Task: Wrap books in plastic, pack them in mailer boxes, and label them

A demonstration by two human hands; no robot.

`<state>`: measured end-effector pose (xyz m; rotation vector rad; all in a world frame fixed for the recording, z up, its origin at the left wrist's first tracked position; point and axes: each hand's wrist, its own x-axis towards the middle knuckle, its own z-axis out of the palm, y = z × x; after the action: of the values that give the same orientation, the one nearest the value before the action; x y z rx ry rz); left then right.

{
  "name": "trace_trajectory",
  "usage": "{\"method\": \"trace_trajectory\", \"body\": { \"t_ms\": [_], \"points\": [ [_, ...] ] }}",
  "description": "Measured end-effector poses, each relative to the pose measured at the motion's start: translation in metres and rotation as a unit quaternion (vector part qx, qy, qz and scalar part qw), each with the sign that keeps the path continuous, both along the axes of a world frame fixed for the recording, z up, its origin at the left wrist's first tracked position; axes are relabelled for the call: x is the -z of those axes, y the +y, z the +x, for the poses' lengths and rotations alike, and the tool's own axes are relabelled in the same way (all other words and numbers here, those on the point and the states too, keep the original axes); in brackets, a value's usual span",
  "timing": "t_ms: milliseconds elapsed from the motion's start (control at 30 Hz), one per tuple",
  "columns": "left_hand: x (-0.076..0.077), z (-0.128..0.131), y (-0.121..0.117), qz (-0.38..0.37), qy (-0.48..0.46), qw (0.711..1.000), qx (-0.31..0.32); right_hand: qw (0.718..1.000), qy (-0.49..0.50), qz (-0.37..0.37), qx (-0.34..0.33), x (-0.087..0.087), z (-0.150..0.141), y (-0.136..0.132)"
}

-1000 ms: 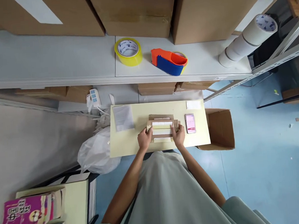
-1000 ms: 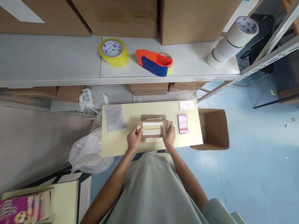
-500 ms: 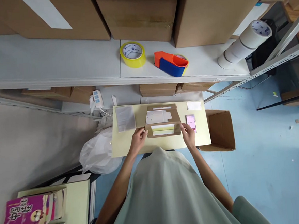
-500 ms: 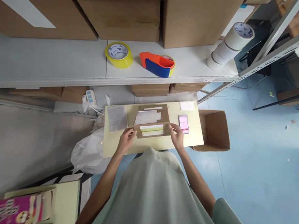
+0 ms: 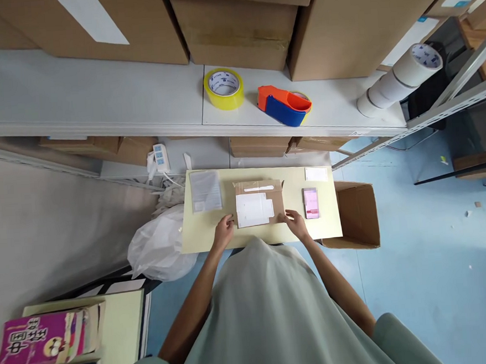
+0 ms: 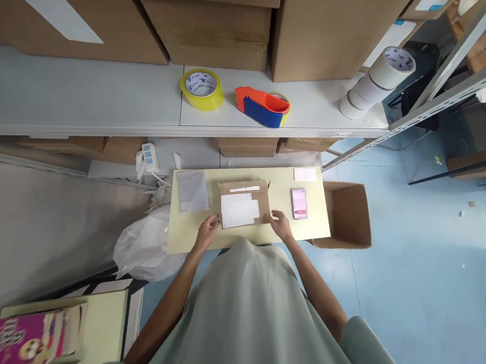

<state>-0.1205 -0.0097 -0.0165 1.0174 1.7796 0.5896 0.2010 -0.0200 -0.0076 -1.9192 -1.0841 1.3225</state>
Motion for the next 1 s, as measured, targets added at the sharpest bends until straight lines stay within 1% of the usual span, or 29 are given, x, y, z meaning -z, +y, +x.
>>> {"method": "trace_trajectory", "body": {
  "t_ms": [67, 133, 200, 267, 367, 467, 533, 600, 667, 800, 867, 933, 1000],
  "points": [
    [-0.001, 0.001, 0.017, 0.012, 0.004, 1.0, -0.011, 1.0, 0.001, 0.012, 0.016, -0.004, -0.001, 0.019],
    [-0.005, 0.004, 0.035, 0.025, -0.002, 1.0, -0.012, 1.0, 0.009, 0.019, 0.014, -0.011, -0.005, 0.039],
    [-0.01, 0.007, 0.05, 0.036, -0.012, 0.999, -0.007, 1.0, 0.009, 0.019, 0.002, -0.02, -0.012, 0.055],
    [-0.018, 0.009, 0.059, 0.045, -0.018, 0.999, -0.003, 1.0, 0.005, 0.027, -0.003, -0.032, -0.019, 0.066],
    [-0.037, 0.009, 0.06, 0.073, -0.033, 0.997, -0.012, 0.998, 0.006, 0.06, 0.009, -0.054, -0.023, 0.071],
    [-0.059, 0.009, 0.049, 0.109, -0.058, 0.992, -0.03, 0.996, 0.003, 0.088, 0.026, -0.075, -0.021, 0.066],
    [-0.071, 0.011, 0.041, 0.104, -0.066, 0.992, -0.04, 0.995, -0.001, 0.097, 0.031, -0.083, -0.019, 0.059],
    [-0.079, 0.013, 0.033, 0.081, -0.067, 0.993, -0.045, 0.995, -0.001, 0.096, 0.028, -0.084, -0.018, 0.05],
    [-0.081, 0.017, 0.027, 0.051, -0.056, 0.996, -0.043, 0.997, 0.001, 0.08, 0.022, -0.079, -0.018, 0.042],
    [-0.079, 0.022, 0.021, -0.021, 0.026, 0.999, -0.028, 1.0, 0.006, 0.021, 0.021, -0.06, -0.018, 0.025],
    [-0.077, 0.024, 0.02, -0.049, 0.078, 0.996, -0.017, 1.0, 0.012, 0.009, 0.028, -0.053, -0.017, 0.019],
    [-0.073, 0.026, 0.021, -0.047, 0.125, 0.991, 0.004, 0.999, 0.021, 0.008, 0.029, -0.048, -0.016, 0.015],
    [-0.068, 0.028, 0.024, -0.019, 0.16, 0.987, 0.024, 0.999, 0.025, 0.006, 0.024, -0.044, -0.014, 0.014]
  ]
}}
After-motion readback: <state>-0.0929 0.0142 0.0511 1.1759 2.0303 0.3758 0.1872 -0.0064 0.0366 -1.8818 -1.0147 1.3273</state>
